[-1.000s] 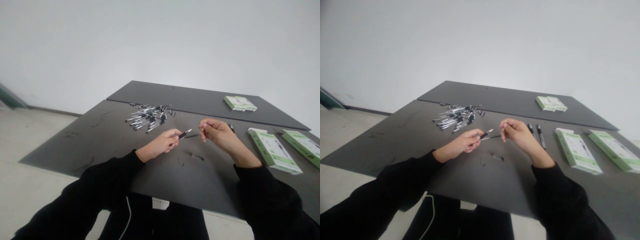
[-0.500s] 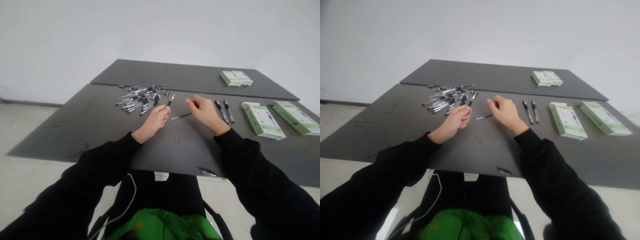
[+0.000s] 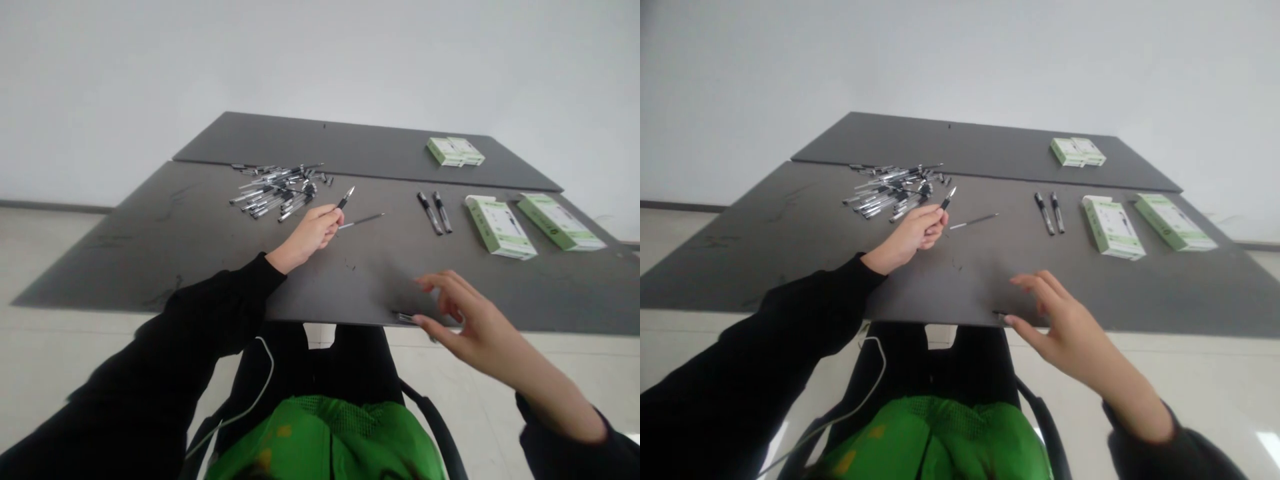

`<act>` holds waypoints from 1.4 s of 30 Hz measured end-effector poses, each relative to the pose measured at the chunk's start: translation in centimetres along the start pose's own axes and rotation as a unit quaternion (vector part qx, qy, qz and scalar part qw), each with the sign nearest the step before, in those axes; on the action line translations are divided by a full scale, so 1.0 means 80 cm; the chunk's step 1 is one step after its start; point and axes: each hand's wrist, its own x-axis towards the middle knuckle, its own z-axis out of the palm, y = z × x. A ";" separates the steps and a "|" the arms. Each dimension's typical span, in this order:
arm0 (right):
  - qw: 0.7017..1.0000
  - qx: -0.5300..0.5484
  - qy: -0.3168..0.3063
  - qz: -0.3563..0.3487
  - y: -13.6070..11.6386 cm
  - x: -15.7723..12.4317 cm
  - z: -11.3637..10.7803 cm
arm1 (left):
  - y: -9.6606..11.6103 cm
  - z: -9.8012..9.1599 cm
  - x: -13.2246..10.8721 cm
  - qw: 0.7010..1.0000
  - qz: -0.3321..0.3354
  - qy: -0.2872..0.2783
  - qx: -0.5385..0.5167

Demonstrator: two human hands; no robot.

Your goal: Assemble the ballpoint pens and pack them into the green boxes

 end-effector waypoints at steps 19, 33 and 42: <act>0.963 0.265 0.057 0.018 0.044 0.172 -0.015 | 0.000 -0.002 -0.006 0.965 0.049 -0.096 0.239; 0.936 0.351 0.006 0.031 0.040 0.190 0.012 | -0.006 -0.005 0.001 0.949 0.066 -0.091 0.294; 0.933 0.358 -0.006 0.046 0.040 0.188 0.011 | -0.006 -0.007 0.001 0.938 0.075 -0.098 0.324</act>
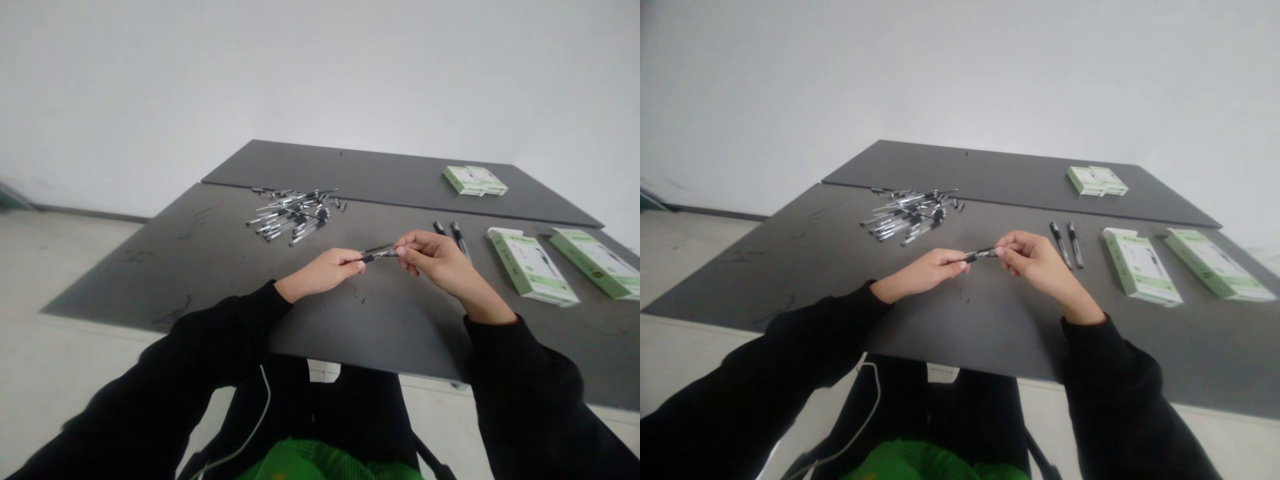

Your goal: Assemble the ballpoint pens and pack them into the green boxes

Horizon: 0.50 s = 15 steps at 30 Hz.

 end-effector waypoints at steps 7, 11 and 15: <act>0.999 -0.013 -0.031 0.010 -0.001 0.001 0.012 | -0.004 0.003 0.001 0.999 0.025 -0.013 0.028; 0.999 -0.005 -0.032 0.009 0.002 0.003 0.019 | -0.003 0.006 0.002 0.999 0.038 0.004 0.036; 1.000 -0.009 -0.022 0.003 0.003 0.003 0.022 | -0.006 0.010 0.000 0.997 0.061 0.026 0.050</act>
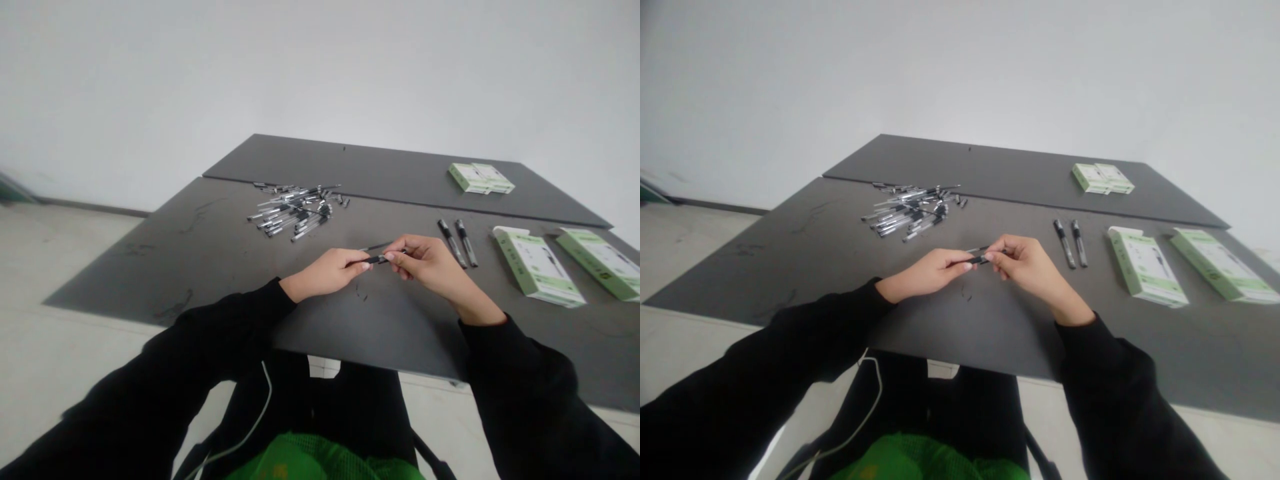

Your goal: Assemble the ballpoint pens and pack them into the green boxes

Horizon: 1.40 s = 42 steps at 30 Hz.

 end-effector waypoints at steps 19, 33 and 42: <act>0.995 -0.027 0.031 -0.093 -0.020 0.003 0.032 | 0.025 0.001 0.001 0.982 -0.022 0.048 -0.181; 0.968 -0.009 0.174 -0.181 -0.025 -0.009 0.043 | 0.033 -0.007 -0.008 0.980 -0.013 0.073 -0.187; 0.964 -0.089 0.084 -0.237 -0.016 -0.007 0.049 | 0.009 -0.006 -0.008 0.971 -0.013 0.107 -0.212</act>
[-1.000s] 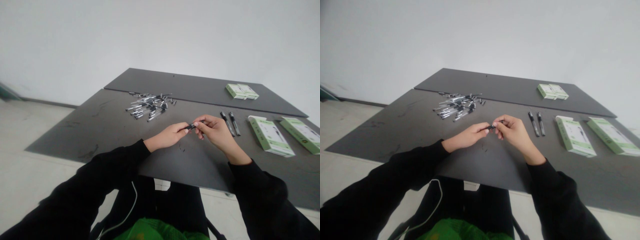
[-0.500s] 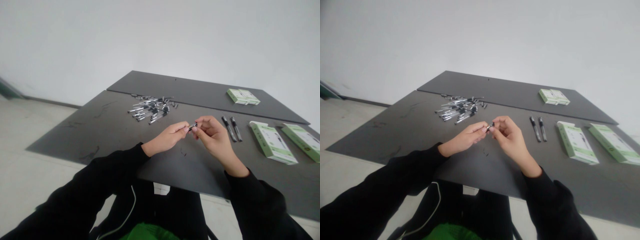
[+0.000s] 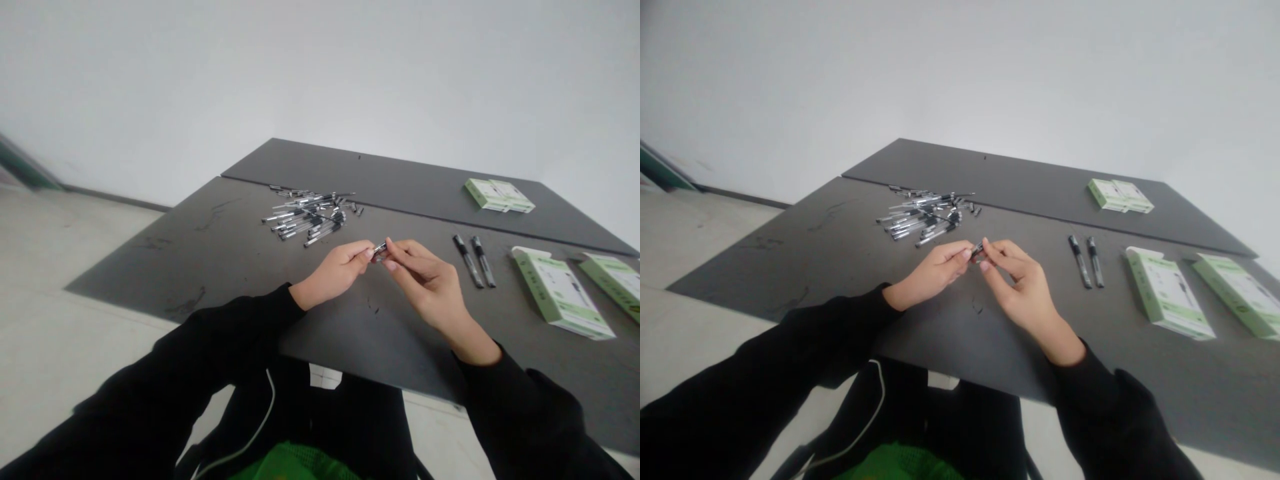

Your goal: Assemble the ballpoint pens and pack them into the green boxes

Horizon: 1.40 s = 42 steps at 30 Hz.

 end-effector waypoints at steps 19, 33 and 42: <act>0.983 -0.020 -0.099 0.150 -0.010 -0.029 0.012 | 0.030 0.029 0.004 0.986 0.018 0.054 -0.154; 0.838 -0.393 -0.014 0.377 0.056 -0.012 -0.199 | -0.002 0.016 0.010 0.986 -0.123 0.092 -0.059; 0.734 -0.485 -0.147 0.451 0.126 -0.002 -0.219 | -0.017 0.005 0.016 0.948 0.008 0.080 0.307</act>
